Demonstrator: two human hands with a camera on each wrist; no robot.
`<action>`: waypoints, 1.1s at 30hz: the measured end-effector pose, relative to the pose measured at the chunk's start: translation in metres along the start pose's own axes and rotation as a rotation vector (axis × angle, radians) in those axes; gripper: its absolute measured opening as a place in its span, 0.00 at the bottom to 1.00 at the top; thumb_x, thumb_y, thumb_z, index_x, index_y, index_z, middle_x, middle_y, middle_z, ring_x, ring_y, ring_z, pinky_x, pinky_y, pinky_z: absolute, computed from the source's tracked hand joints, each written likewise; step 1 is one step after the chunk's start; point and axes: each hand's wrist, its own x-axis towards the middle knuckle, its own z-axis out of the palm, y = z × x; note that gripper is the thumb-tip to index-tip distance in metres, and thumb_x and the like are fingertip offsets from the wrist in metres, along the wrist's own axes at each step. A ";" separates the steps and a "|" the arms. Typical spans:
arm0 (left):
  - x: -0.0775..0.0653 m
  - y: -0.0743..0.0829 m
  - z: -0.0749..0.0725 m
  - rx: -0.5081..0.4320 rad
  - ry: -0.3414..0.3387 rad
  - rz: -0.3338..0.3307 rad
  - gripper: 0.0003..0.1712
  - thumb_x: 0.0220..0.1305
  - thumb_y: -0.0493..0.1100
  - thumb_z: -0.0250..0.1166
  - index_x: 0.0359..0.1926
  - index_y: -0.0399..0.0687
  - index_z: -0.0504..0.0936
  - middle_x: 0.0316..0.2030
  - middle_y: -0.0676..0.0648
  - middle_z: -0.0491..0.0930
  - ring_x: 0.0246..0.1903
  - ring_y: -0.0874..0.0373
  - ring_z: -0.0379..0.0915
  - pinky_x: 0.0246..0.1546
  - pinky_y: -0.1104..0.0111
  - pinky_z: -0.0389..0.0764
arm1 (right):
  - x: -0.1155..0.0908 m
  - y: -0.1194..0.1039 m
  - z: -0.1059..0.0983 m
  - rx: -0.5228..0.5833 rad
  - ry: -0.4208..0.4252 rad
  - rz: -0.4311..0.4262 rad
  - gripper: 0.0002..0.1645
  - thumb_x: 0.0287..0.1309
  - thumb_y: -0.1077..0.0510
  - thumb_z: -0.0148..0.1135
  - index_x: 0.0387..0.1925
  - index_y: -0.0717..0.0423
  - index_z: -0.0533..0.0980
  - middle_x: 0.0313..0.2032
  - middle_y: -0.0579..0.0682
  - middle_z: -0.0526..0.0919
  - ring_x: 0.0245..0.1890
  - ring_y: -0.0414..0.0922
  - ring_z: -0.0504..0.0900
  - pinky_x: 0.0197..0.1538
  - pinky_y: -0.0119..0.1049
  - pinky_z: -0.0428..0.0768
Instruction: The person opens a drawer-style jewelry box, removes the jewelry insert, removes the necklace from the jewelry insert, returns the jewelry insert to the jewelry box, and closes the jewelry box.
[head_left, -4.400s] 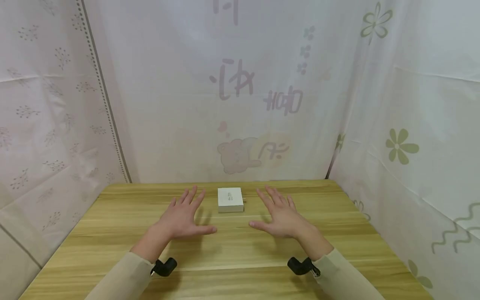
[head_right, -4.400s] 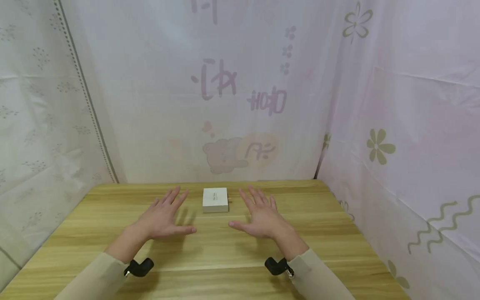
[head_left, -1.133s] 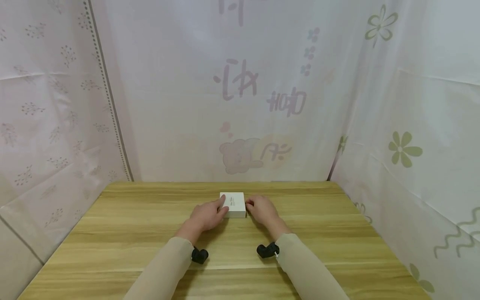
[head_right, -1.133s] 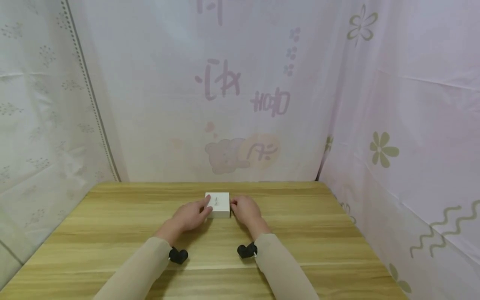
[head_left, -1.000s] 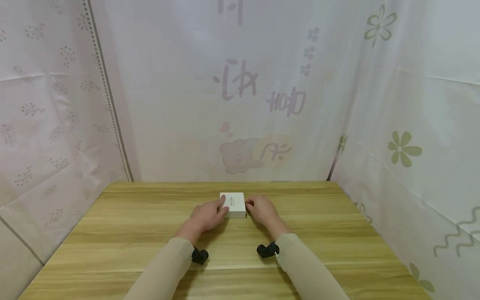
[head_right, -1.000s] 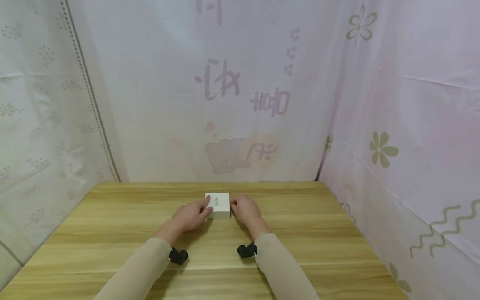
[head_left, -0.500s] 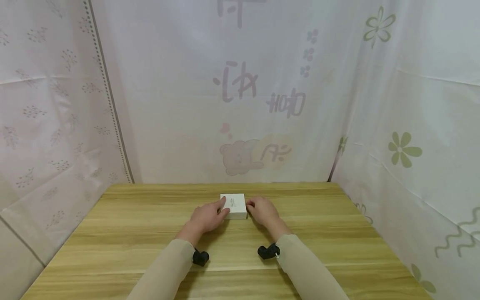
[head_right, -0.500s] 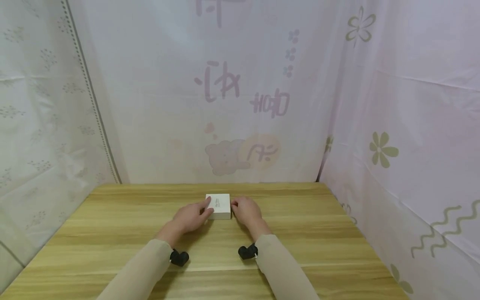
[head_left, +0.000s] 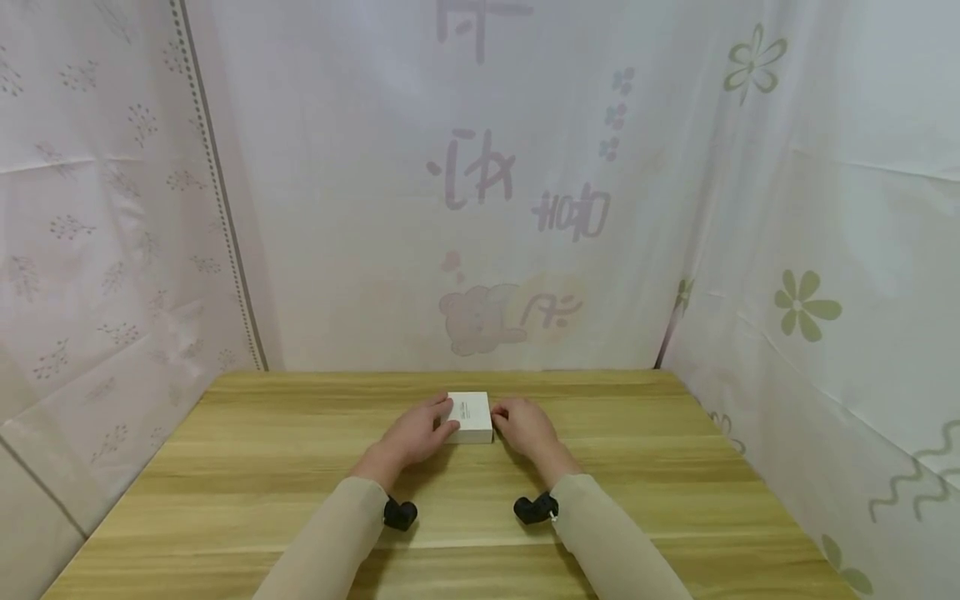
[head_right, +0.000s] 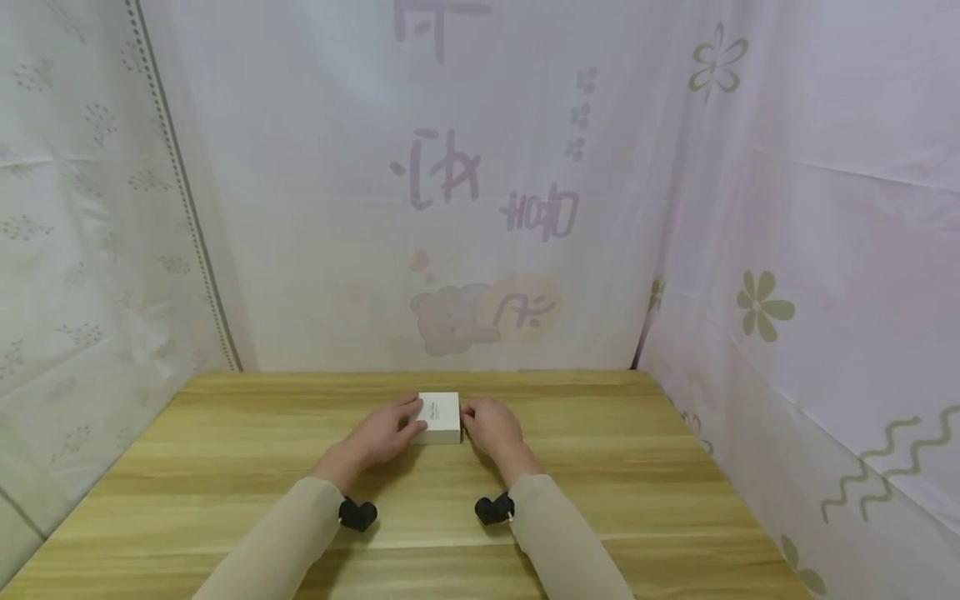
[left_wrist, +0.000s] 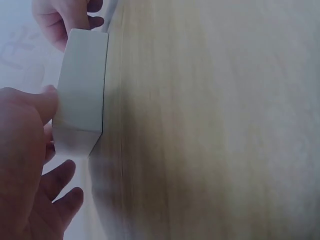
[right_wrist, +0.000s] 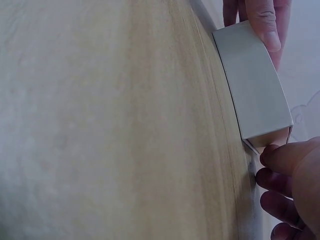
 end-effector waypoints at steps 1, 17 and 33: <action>0.000 0.000 0.000 -0.003 0.000 -0.001 0.34 0.85 0.51 0.60 0.80 0.36 0.71 0.83 0.35 0.65 0.80 0.36 0.66 0.80 0.44 0.69 | 0.000 0.000 0.000 0.000 -0.002 0.002 0.08 0.78 0.55 0.66 0.43 0.47 0.90 0.42 0.45 0.92 0.42 0.45 0.88 0.52 0.49 0.87; -0.003 0.004 -0.001 -0.048 0.009 -0.026 0.34 0.85 0.51 0.60 0.80 0.36 0.71 0.83 0.36 0.65 0.81 0.36 0.65 0.81 0.44 0.68 | -0.002 0.002 -0.004 -0.029 0.002 0.019 0.09 0.79 0.54 0.66 0.45 0.48 0.90 0.46 0.48 0.93 0.47 0.49 0.90 0.57 0.51 0.87; -0.005 0.004 -0.001 -0.055 -0.009 -0.044 0.35 0.86 0.53 0.59 0.82 0.39 0.69 0.85 0.38 0.62 0.82 0.38 0.62 0.82 0.45 0.67 | -0.003 0.007 -0.006 -0.044 -0.006 0.026 0.08 0.78 0.55 0.65 0.44 0.47 0.89 0.45 0.47 0.92 0.45 0.48 0.89 0.55 0.52 0.88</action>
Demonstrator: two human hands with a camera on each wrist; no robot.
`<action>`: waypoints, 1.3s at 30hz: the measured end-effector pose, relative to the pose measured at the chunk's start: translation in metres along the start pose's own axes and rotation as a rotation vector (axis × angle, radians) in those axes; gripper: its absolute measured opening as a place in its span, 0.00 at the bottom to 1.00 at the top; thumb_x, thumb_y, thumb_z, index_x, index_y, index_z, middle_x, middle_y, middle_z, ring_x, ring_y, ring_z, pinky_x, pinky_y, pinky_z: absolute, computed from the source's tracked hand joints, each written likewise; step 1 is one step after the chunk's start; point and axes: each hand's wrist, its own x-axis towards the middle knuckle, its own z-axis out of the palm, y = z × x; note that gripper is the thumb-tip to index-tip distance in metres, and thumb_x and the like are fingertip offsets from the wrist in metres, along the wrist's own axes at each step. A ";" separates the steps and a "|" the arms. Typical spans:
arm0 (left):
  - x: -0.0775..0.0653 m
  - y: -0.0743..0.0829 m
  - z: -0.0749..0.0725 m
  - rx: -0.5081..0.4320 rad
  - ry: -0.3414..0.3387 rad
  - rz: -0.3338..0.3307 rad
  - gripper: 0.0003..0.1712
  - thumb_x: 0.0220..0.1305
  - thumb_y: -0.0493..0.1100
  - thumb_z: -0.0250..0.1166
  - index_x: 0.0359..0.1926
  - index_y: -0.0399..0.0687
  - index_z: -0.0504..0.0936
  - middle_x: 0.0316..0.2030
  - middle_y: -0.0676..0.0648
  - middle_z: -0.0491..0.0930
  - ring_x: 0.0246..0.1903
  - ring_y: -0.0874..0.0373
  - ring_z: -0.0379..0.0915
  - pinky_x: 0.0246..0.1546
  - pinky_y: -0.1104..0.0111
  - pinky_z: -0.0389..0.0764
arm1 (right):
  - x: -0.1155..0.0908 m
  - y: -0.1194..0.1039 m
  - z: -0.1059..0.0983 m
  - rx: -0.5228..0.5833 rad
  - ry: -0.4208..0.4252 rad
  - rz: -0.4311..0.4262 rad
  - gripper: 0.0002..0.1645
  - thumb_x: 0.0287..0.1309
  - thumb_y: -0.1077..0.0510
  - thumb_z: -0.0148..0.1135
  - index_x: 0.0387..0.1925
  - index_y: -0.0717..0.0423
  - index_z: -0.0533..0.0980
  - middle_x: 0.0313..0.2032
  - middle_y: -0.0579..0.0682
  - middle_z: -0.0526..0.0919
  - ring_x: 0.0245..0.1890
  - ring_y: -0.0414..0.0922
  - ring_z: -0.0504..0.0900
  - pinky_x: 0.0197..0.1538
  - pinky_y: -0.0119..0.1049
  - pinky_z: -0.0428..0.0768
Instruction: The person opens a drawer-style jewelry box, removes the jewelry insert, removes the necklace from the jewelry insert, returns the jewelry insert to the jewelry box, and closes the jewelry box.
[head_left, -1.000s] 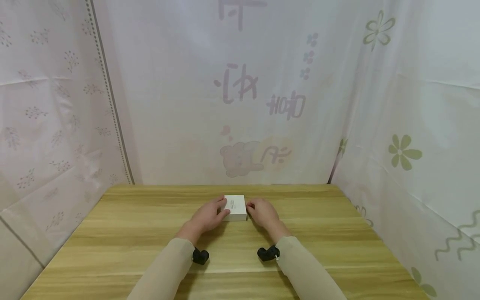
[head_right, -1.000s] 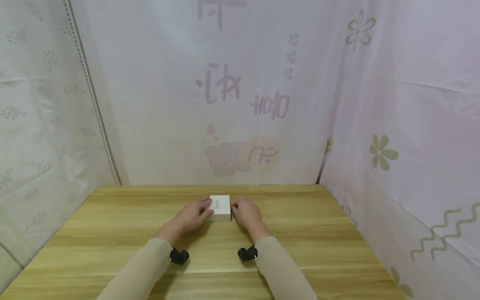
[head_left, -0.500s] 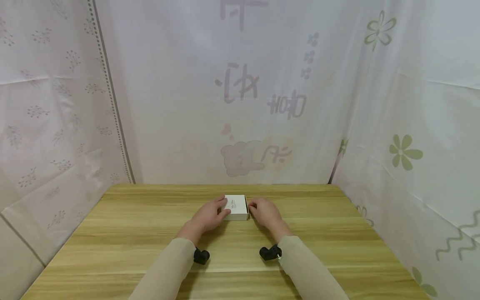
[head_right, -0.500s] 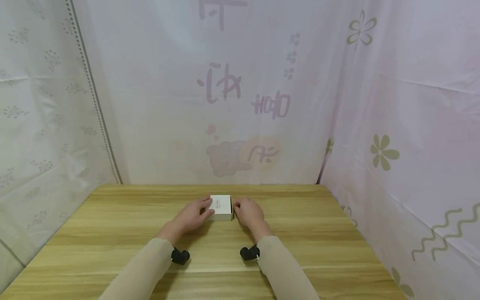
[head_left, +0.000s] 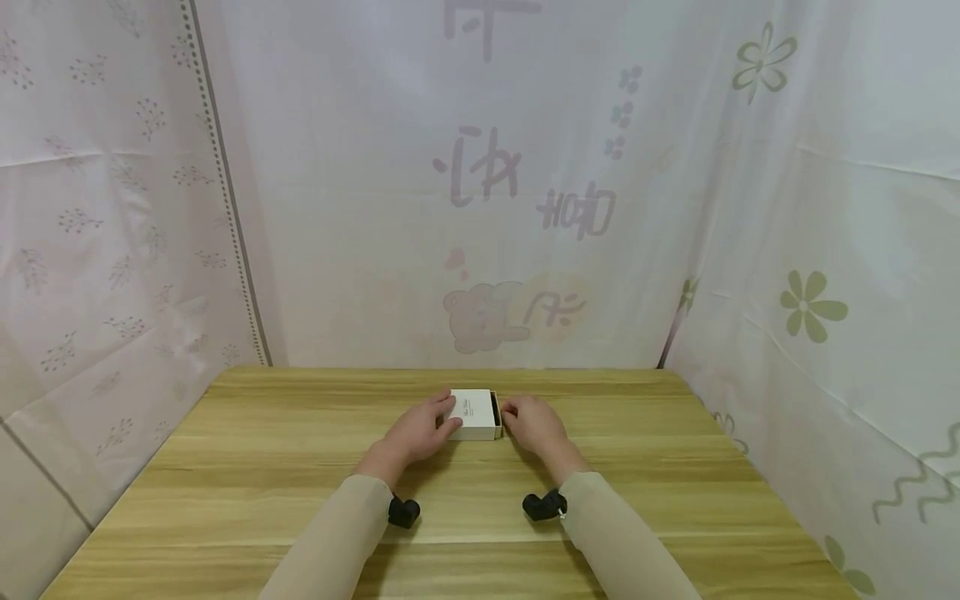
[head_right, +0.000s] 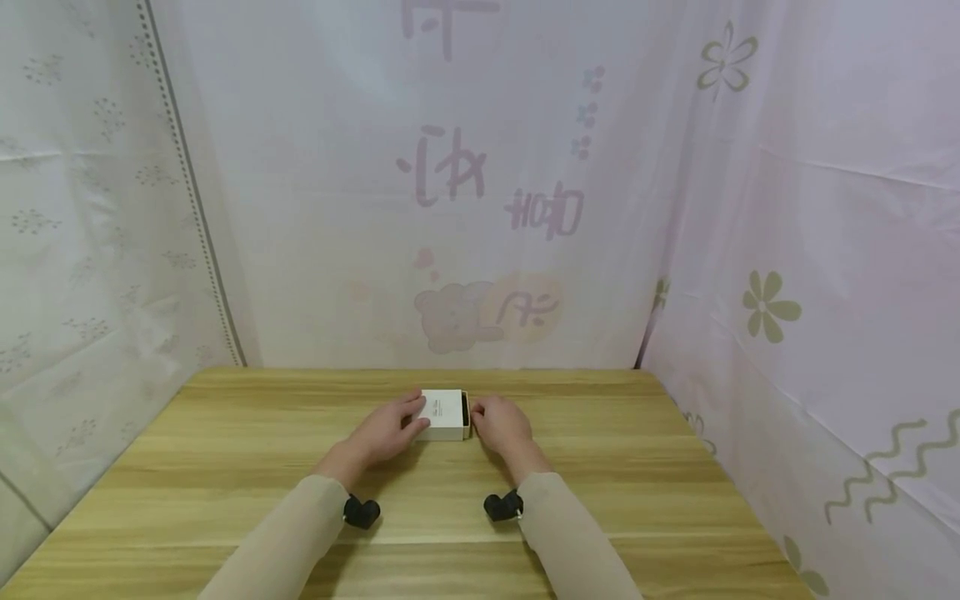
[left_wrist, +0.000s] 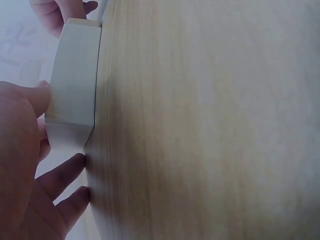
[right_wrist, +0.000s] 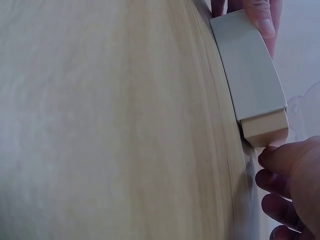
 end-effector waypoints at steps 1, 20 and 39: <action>0.000 0.000 0.000 0.000 -0.002 0.000 0.35 0.86 0.53 0.59 0.82 0.39 0.69 0.85 0.38 0.62 0.83 0.38 0.62 0.82 0.45 0.66 | 0.000 0.000 0.000 0.002 -0.002 0.002 0.08 0.78 0.55 0.65 0.44 0.47 0.89 0.44 0.47 0.92 0.45 0.48 0.89 0.54 0.51 0.88; 0.000 -0.001 -0.003 0.008 -0.002 -0.007 0.35 0.86 0.53 0.58 0.83 0.39 0.68 0.85 0.40 0.61 0.83 0.39 0.61 0.83 0.46 0.66 | -0.002 0.001 -0.006 0.011 -0.018 0.031 0.09 0.79 0.54 0.65 0.46 0.47 0.89 0.46 0.47 0.92 0.46 0.48 0.89 0.54 0.51 0.88; 0.000 0.000 -0.001 0.021 -0.011 -0.004 0.35 0.87 0.53 0.58 0.83 0.40 0.68 0.85 0.39 0.61 0.83 0.39 0.62 0.83 0.47 0.66 | -0.004 0.007 -0.005 0.014 -0.015 0.037 0.08 0.79 0.54 0.65 0.44 0.46 0.88 0.43 0.46 0.91 0.42 0.45 0.87 0.51 0.50 0.87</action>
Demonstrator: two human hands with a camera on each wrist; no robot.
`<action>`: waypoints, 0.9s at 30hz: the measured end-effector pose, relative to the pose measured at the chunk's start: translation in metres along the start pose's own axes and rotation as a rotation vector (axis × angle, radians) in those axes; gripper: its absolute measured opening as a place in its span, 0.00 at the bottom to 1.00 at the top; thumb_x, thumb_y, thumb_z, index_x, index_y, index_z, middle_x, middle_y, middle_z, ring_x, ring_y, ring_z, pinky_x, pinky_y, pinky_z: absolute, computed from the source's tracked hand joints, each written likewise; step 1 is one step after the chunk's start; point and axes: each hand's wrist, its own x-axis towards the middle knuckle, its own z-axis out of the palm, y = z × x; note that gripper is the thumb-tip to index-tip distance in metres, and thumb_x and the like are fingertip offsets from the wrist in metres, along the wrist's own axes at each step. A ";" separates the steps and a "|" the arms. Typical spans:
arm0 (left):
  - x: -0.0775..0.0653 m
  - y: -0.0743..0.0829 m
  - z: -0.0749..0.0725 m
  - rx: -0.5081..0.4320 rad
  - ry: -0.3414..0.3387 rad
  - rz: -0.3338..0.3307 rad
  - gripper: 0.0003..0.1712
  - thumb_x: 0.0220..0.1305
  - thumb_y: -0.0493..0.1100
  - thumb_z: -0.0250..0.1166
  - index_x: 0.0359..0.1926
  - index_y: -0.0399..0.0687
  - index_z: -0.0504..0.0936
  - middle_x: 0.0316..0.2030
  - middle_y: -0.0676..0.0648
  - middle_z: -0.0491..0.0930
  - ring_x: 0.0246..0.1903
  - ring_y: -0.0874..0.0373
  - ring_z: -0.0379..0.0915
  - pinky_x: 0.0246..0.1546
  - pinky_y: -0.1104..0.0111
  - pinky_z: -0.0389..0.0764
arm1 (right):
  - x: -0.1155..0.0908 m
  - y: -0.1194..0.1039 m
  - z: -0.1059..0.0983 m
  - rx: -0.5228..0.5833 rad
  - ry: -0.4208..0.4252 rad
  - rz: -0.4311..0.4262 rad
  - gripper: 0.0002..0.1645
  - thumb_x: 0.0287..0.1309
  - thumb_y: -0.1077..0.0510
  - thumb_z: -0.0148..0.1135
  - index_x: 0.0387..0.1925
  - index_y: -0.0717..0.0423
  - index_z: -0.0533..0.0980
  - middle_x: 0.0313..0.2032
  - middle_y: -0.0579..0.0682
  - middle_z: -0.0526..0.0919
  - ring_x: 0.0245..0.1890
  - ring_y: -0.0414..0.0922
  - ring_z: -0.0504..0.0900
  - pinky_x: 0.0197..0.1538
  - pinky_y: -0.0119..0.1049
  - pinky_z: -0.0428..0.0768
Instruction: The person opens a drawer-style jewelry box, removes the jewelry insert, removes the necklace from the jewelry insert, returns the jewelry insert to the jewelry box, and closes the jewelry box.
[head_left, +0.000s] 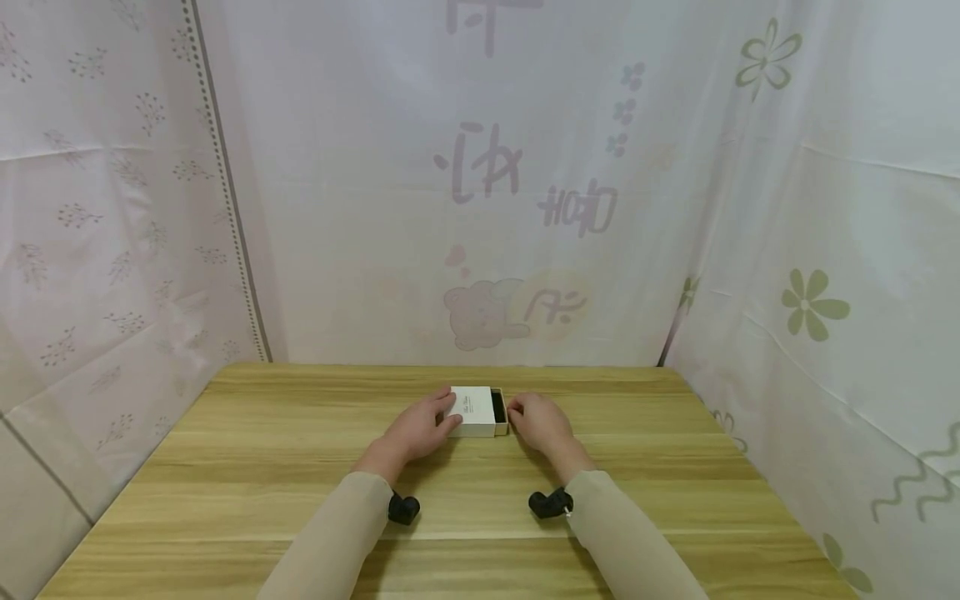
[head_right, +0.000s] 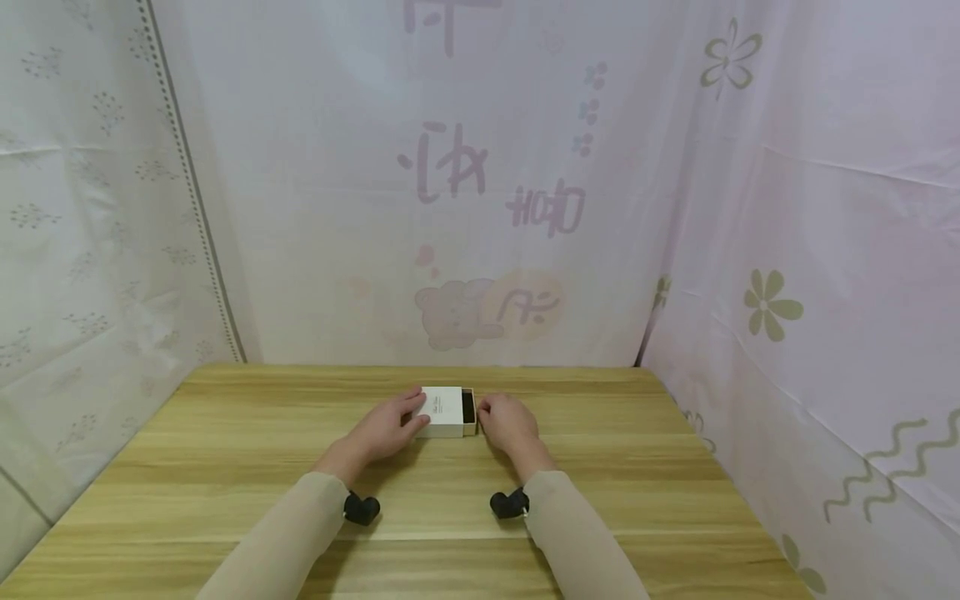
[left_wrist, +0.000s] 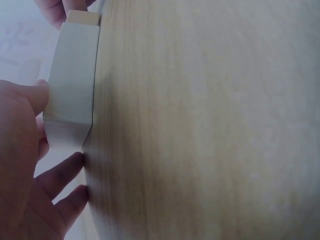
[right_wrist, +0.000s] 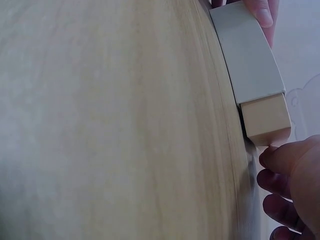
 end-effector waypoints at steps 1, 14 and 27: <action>0.000 0.000 0.000 -0.005 0.003 0.002 0.35 0.86 0.53 0.58 0.82 0.39 0.68 0.85 0.39 0.61 0.83 0.39 0.62 0.82 0.46 0.66 | 0.000 0.000 0.000 -0.002 0.001 0.000 0.08 0.79 0.54 0.65 0.44 0.46 0.88 0.43 0.46 0.91 0.42 0.45 0.87 0.51 0.50 0.87; 0.000 -0.001 0.000 -0.019 -0.001 0.000 0.35 0.86 0.53 0.58 0.83 0.40 0.67 0.85 0.39 0.61 0.83 0.40 0.62 0.82 0.46 0.66 | -0.001 0.003 -0.004 -0.010 0.003 0.006 0.07 0.79 0.53 0.65 0.44 0.46 0.88 0.44 0.46 0.92 0.45 0.47 0.89 0.55 0.51 0.87; 0.000 0.001 -0.002 -0.030 -0.005 0.001 0.35 0.86 0.52 0.58 0.83 0.39 0.67 0.85 0.38 0.61 0.83 0.39 0.62 0.83 0.46 0.65 | -0.002 0.006 -0.006 -0.017 0.005 0.016 0.08 0.79 0.54 0.64 0.44 0.46 0.88 0.47 0.48 0.92 0.49 0.50 0.89 0.56 0.53 0.87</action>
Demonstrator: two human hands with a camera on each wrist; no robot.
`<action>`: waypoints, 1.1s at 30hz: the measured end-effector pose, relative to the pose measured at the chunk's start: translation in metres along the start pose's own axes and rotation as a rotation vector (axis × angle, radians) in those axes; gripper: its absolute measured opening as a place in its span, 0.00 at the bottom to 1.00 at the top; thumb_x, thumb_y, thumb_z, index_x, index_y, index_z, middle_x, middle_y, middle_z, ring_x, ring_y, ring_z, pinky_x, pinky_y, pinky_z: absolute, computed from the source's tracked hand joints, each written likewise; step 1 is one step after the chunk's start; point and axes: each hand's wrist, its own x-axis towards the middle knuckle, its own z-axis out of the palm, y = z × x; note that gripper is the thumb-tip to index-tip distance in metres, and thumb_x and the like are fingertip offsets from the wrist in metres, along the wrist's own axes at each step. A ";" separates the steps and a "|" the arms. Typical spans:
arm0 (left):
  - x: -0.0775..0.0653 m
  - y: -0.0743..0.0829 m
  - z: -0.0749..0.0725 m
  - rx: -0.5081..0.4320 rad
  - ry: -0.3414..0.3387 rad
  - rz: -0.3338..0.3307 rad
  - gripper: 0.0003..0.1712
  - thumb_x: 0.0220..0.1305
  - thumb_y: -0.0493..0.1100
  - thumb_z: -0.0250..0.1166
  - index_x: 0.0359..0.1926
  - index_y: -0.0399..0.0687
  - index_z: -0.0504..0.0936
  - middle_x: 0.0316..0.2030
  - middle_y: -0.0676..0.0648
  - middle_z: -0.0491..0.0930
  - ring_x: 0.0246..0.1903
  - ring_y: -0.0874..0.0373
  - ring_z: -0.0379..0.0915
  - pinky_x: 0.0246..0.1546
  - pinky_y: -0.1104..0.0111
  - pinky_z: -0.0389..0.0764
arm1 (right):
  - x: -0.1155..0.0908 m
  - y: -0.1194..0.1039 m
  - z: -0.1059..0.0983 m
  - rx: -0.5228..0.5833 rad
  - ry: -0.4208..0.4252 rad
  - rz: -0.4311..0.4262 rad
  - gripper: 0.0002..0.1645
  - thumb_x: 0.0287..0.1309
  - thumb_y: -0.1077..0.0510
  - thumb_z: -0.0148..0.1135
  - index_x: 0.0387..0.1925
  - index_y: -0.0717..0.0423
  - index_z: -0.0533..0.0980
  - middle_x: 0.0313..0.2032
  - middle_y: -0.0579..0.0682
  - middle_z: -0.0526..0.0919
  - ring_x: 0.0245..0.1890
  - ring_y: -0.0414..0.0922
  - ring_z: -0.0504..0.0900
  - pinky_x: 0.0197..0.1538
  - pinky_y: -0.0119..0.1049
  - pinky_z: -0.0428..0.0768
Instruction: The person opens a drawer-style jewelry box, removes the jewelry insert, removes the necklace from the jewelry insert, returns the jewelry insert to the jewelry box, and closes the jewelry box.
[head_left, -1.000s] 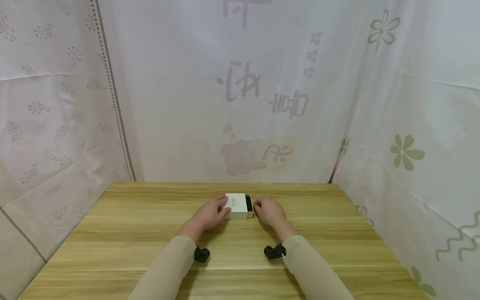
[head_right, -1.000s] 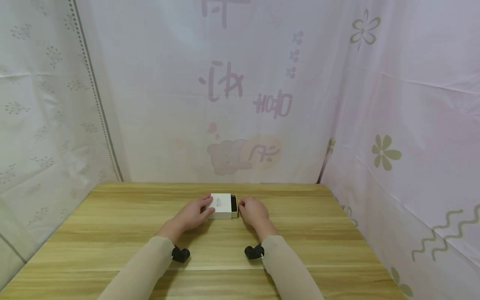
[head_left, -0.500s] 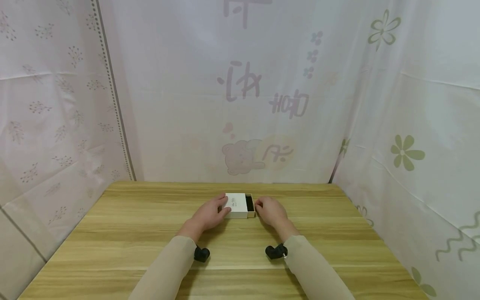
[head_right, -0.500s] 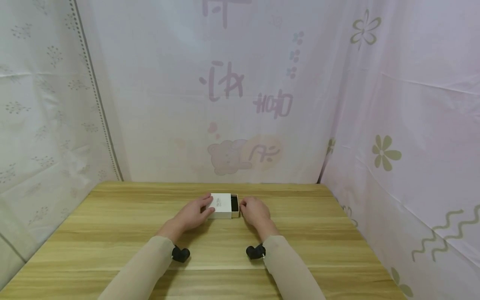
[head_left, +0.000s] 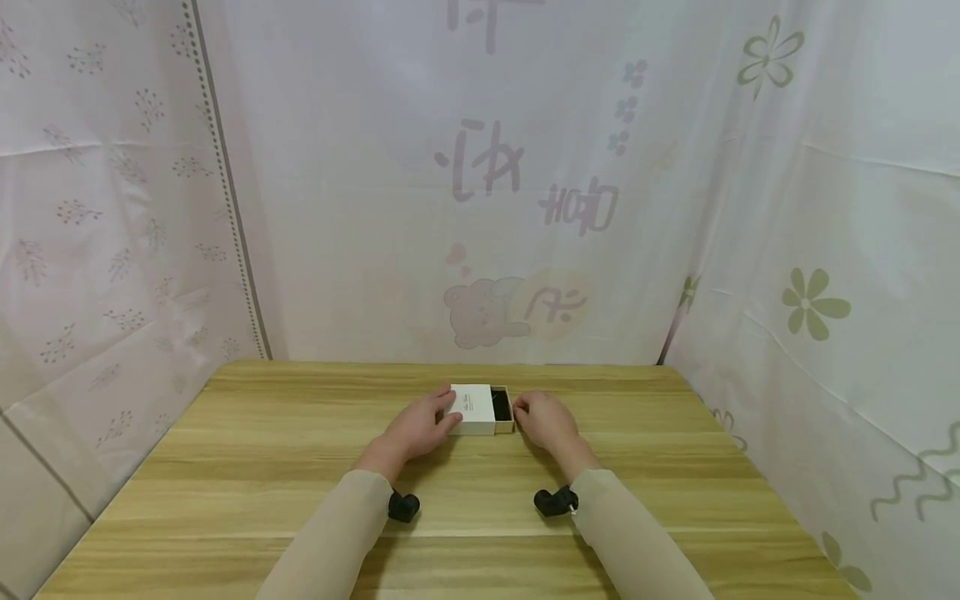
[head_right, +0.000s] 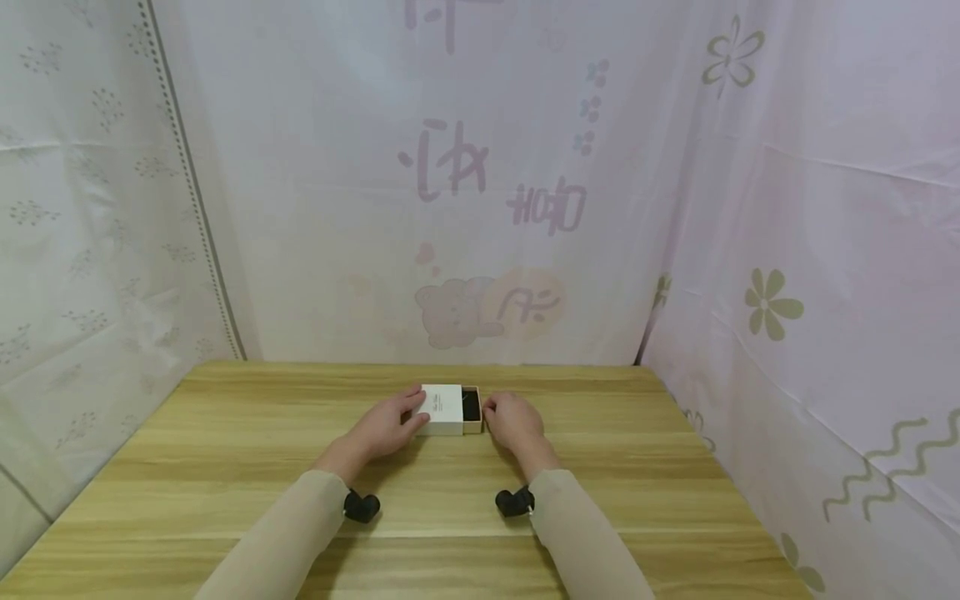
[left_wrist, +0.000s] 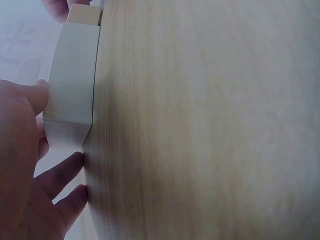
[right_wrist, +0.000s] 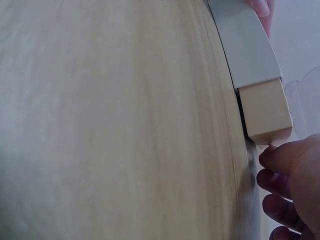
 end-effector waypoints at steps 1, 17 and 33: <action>0.001 0.000 0.000 0.003 0.000 0.001 0.35 0.86 0.52 0.58 0.83 0.39 0.67 0.85 0.38 0.61 0.83 0.39 0.62 0.82 0.46 0.66 | 0.000 0.000 -0.001 -0.001 -0.001 -0.002 0.08 0.79 0.54 0.64 0.44 0.47 0.88 0.47 0.48 0.92 0.48 0.50 0.89 0.55 0.54 0.87; 0.008 -0.001 -0.002 0.027 0.001 -0.012 0.35 0.86 0.55 0.58 0.84 0.44 0.68 0.86 0.42 0.60 0.84 0.41 0.61 0.83 0.47 0.65 | 0.001 0.005 -0.007 -0.015 -0.004 0.001 0.08 0.79 0.54 0.64 0.45 0.47 0.88 0.45 0.48 0.92 0.45 0.48 0.88 0.54 0.52 0.88; -0.002 0.001 0.000 -0.003 0.010 -0.017 0.35 0.85 0.53 0.60 0.83 0.40 0.68 0.85 0.40 0.61 0.83 0.40 0.61 0.83 0.46 0.65 | -0.003 0.012 -0.005 -0.013 0.006 0.001 0.08 0.79 0.55 0.64 0.42 0.46 0.88 0.42 0.47 0.91 0.40 0.46 0.86 0.50 0.51 0.87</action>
